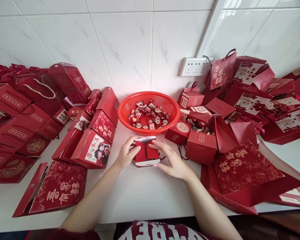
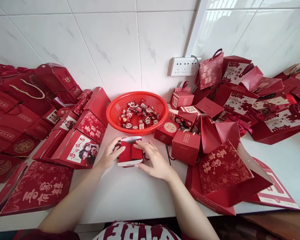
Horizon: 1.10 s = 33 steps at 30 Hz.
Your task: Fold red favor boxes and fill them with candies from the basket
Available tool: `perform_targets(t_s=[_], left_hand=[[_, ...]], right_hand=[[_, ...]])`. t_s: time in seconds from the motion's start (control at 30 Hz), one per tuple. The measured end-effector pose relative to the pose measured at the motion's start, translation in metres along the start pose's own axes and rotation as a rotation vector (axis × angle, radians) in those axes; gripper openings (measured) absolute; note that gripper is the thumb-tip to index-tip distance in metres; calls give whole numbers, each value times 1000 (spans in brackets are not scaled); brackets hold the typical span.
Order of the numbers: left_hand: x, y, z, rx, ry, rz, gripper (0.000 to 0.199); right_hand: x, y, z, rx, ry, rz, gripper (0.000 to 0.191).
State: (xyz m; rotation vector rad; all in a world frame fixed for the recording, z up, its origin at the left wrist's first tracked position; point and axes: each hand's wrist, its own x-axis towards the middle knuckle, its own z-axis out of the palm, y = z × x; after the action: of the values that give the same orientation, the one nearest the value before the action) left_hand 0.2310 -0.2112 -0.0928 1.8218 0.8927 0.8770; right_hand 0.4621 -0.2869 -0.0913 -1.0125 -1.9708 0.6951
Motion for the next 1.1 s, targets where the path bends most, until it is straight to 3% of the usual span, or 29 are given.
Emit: perform_targets(t_s=[0.07,0.13,0.27,0.43,0.5,0.57,0.8,0.9,0.97,1.1], left_hand=[[1,-2,1,25,-19,96,24],[2,-6,1,47,-31,154,22],[2,-13,-1,27,-71,182,26],[-1,-8,-9,59,-242,217,49],[-3,2,-12,188,-323,202,74],[-6,13,-14,357,-353,183,85],[-16,41,-15,579,-393,282,53],[-23,58,-20,581,-384,203,45],[-31,75,-31,549,-341,80,44],[-46,115,-74,432,-210,-214,40]], right_hand=[[0,2,2,-29,20,36,43],[0,3,6,-22,90,55,29],[0,1,11,-33,236,63,38],[1,-1,14,-68,82,74,34],[1,0,16,-53,81,104,34],[1,0,17,-16,113,121,34],[-2,1,17,163,172,114,47],[-4,-5,14,206,255,71,50],[-6,-9,11,205,333,34,49],[-10,-12,7,166,415,14,48]])
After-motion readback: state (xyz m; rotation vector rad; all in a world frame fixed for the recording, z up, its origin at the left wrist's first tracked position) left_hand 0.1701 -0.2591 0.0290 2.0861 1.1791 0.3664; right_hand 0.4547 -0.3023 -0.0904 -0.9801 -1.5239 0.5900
